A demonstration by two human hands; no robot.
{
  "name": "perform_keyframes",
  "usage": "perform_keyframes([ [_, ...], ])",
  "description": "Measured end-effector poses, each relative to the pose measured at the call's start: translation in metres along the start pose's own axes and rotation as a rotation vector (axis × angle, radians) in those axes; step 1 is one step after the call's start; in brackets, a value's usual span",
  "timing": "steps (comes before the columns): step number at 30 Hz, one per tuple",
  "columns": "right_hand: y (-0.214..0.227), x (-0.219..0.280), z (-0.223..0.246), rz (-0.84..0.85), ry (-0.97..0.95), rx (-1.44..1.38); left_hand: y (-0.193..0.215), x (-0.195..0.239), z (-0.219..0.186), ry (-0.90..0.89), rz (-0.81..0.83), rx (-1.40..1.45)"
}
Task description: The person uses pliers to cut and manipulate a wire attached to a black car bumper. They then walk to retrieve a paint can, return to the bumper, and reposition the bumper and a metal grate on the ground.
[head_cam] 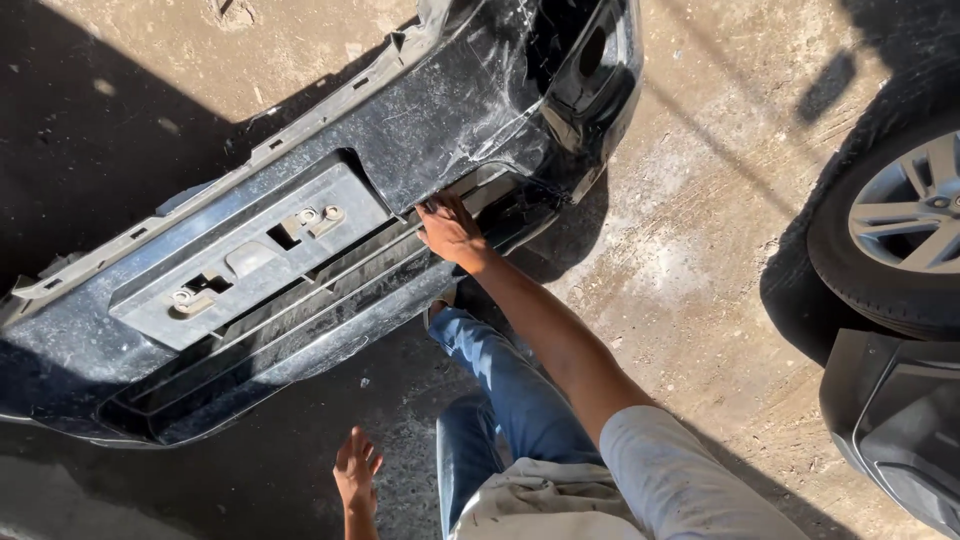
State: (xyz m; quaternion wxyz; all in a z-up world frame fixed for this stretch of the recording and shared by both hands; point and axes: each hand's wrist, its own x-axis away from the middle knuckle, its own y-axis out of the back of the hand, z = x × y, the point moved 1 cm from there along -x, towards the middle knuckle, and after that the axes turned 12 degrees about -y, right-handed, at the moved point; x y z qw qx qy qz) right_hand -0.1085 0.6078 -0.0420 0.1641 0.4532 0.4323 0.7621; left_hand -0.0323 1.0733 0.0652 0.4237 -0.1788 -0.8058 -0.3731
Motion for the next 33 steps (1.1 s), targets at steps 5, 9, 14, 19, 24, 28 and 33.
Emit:
perform_keyframes([
  [5, 0.01, 0.175, -0.06, -0.163, 0.037, -0.462, 0.003, 0.01, 0.13, 0.021, 0.035, -0.064],
  [9, -0.05, 0.368, -0.196, 0.125, -0.331, -0.55, -0.011, 0.077, 0.154, 0.038, 0.061, -0.101],
  [14, -0.21, 0.626, -0.447, 0.53, -0.871, -0.32, -0.078, 0.12, 0.144, -0.107, 0.199, -0.149],
  [19, -0.191, 0.715, -0.53, 0.526, -1.375, -1.082, -0.173, 0.172, 0.081, -0.212, 0.239, -0.249],
  [24, -0.081, 0.64, -0.578, 0.427, -1.181, -1.307, -0.328, 0.225, -0.026, -0.32, 0.195, -0.427],
  [28, -0.029, 0.6, -0.718, 0.35, -0.892, -1.444, -0.458, 0.278, -0.089, -0.419, 0.237, -0.649],
  [33, 0.127, 0.532, -0.896, 0.157, -0.945, -1.312, -0.604, 0.327, -0.154, -0.627, 0.358, -0.573],
])
